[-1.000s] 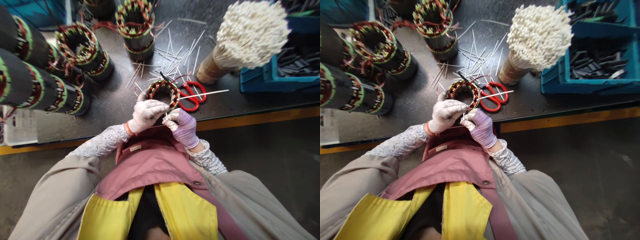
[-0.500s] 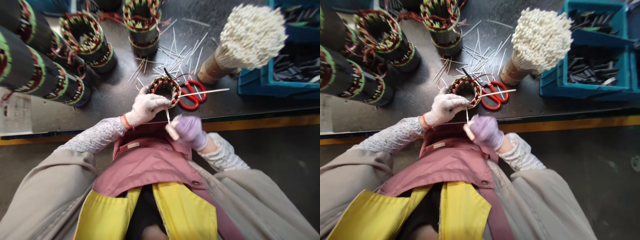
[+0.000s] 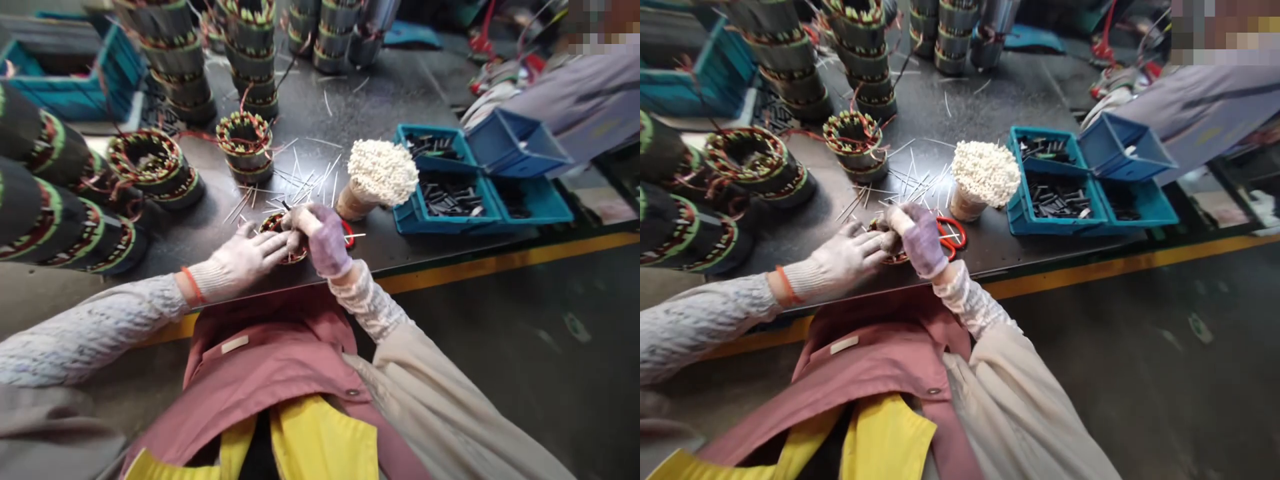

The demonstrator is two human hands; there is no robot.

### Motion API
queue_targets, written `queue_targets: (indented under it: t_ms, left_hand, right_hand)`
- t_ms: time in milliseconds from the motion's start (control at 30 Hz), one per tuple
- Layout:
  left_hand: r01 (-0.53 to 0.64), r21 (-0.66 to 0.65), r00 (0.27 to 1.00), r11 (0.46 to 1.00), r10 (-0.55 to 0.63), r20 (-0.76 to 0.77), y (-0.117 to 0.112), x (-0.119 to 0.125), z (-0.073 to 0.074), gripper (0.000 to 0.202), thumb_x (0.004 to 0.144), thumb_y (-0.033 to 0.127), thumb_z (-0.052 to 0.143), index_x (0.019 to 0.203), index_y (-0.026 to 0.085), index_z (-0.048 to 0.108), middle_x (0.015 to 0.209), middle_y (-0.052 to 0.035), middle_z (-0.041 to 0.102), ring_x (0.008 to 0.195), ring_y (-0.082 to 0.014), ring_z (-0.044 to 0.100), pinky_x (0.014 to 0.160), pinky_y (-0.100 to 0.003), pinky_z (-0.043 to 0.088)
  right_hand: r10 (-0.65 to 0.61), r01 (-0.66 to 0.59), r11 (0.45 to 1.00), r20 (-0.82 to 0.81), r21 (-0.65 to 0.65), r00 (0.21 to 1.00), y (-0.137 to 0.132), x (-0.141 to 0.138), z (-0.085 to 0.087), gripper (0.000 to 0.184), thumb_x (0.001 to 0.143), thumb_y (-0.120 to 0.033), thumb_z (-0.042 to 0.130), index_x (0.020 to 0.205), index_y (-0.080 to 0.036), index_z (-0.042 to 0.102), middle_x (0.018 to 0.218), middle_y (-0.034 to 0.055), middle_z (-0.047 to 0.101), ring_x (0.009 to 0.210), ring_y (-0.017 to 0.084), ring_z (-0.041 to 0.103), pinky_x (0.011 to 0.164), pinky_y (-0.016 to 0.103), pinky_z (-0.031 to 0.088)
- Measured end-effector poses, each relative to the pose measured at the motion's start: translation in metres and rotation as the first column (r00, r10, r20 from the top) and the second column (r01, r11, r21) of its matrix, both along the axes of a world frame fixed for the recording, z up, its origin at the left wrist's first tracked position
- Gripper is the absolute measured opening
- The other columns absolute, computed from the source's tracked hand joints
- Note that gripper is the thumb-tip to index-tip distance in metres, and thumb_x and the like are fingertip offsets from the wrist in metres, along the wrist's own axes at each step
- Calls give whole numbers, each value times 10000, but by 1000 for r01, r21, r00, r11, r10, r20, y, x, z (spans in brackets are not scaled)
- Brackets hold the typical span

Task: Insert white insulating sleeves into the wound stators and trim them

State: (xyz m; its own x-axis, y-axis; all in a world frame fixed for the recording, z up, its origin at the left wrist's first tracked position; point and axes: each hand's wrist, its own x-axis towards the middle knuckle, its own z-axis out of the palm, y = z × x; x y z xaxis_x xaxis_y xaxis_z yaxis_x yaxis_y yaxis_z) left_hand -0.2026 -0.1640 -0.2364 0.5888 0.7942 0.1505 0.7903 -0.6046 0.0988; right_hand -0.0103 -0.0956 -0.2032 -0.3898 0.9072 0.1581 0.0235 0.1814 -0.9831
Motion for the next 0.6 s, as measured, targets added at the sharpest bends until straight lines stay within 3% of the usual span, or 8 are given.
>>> queue_targets:
  t_ms: [67,167,233,300,333,433,533,600]
  left_hand:
    - [-33,-18,995,999,31,-92,4,-13,7,495,917,98,518,1351,303,639,1470,-86,588,1224,-299,636,986,-493,523]
    - [60,-110,983,992,-78,-165,9,-30,10,460,938,122,484,1307,333,661,1355,-53,673,922,-209,714,729,-324,556]
    - [122,-156,973,980,-149,-175,11,-33,10,387,974,207,490,1304,326,654,1272,-51,711,829,-180,715,640,-283,514]
    - [116,-173,971,978,-148,-185,9,-30,12,346,994,310,508,1313,304,641,1235,-62,725,834,-186,721,606,-268,479]
    - [96,-180,973,979,-130,-192,7,-27,12,357,995,352,516,1328,292,630,1238,-71,723,855,-195,724,602,-265,469]
    - [40,-209,980,977,-79,-180,-1,-21,10,421,993,354,514,1404,281,570,1354,-86,668,956,-214,723,650,-265,481]
    - [-6,-218,995,976,-16,-100,-7,-17,-2,428,996,286,483,1414,286,571,1400,-69,642,1041,-209,711,735,-265,510]
    - [-74,-189,997,979,69,-35,-12,-11,-12,405,994,305,494,1378,266,614,1346,-70,678,1073,-215,709,776,-272,527]
  right_hand:
    - [-129,118,955,22,271,991,10,28,5,327,953,-539,571,893,-230,660,980,60,714,905,187,693,777,340,617]
    - [-473,278,681,118,677,873,36,71,10,297,905,-484,688,1053,-227,697,1224,118,670,1218,275,588,1108,507,474]
    - [-624,226,577,245,785,742,57,87,12,333,862,-472,749,1072,-214,723,1250,144,666,1245,335,543,1130,608,398]
    - [-669,127,551,346,825,658,74,91,13,294,852,-473,761,997,-217,751,1187,139,699,1195,354,557,1087,643,401]
    - [-664,91,542,359,836,655,78,91,14,263,869,-471,743,956,-222,756,1143,125,716,1161,342,580,1066,625,423]
    - [-601,194,508,183,839,778,81,85,21,252,943,-462,651,908,-225,732,993,59,737,1021,248,677,973,466,521]
    - [-510,382,592,-37,710,859,81,79,29,321,889,-527,671,775,-227,663,765,-4,682,830,189,709,875,380,537]
    - [-423,360,679,-60,640,904,83,77,29,356,855,-563,687,740,-236,604,731,-7,641,851,200,706,920,394,512]
